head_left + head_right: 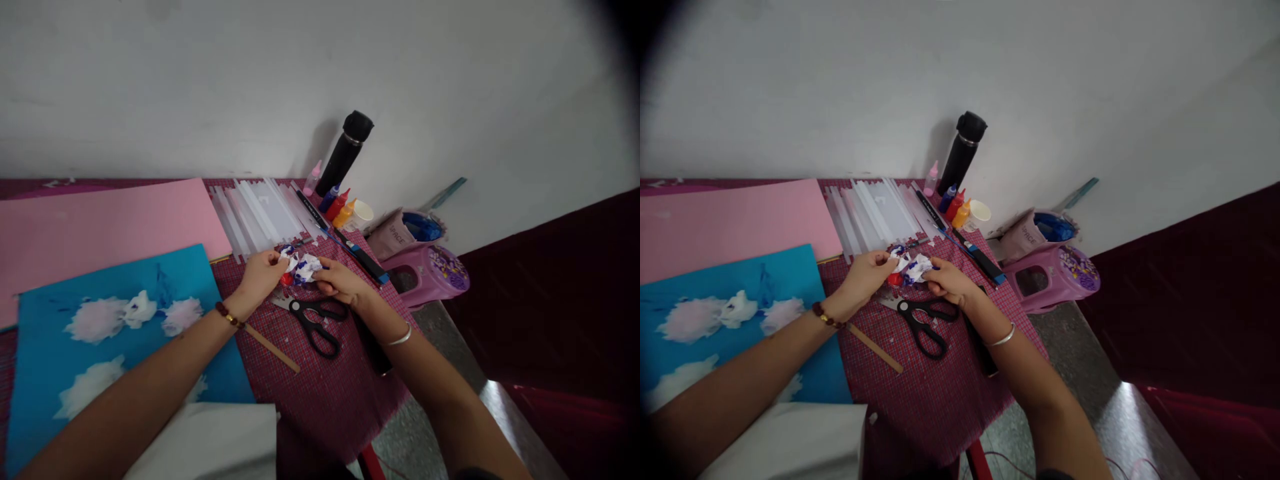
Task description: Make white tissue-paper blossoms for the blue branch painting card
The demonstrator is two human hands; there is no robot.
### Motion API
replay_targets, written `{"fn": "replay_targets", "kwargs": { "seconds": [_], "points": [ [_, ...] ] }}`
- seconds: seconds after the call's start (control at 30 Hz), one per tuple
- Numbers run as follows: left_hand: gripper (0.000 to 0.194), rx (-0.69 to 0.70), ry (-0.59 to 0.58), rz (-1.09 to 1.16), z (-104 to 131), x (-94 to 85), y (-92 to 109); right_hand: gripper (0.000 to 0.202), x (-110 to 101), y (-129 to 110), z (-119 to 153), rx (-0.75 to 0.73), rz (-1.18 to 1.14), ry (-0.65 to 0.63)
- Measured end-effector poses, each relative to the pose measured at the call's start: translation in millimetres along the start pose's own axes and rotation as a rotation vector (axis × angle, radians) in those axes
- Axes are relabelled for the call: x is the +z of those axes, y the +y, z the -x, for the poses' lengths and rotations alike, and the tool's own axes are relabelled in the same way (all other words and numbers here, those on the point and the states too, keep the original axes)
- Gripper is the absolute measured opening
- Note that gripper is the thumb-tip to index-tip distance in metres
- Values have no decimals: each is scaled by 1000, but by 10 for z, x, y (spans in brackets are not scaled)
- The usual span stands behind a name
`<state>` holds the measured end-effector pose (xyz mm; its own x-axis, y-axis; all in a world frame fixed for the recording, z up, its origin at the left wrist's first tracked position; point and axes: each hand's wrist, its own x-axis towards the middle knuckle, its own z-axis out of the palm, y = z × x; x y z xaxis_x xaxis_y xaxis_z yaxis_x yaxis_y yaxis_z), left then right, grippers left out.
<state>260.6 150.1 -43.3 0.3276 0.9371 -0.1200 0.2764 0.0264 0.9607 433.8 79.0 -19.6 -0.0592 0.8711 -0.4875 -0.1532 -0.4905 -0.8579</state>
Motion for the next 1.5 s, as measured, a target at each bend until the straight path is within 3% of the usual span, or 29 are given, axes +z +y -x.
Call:
{"fn": "replay_targets", "kwargs": {
  "seconds": [0.23,0.43,0.77,0.93,1.17,1.23,1.3,1.4,1.5],
  "points": [
    [24,60,53,-14,59,23,-3,35,10,16,-30,11,-127,-10],
    [24,75,32,-20,73,37,-4,32,46,-36,-3,-20,-182,-16],
    [24,56,-3,23,66,3,39,28,-180,-80,275,-90,-178,15],
    [25,66,-47,7,62,-6,50,26,-230,-47,306,-131,-90,88],
    [24,106,-57,-77,67,-12,64,14,-209,94,207,-212,192,312],
    [24,109,-61,-90,70,-15,69,13,-186,113,198,-306,327,397],
    [25,113,-70,-98,70,-19,72,22,-169,117,212,-448,604,454],
    [25,121,-85,-101,60,-24,69,37,-171,120,258,-603,1069,420],
    [24,127,-93,-98,46,-25,58,41,-204,129,318,-640,1218,306]
  ]
}}
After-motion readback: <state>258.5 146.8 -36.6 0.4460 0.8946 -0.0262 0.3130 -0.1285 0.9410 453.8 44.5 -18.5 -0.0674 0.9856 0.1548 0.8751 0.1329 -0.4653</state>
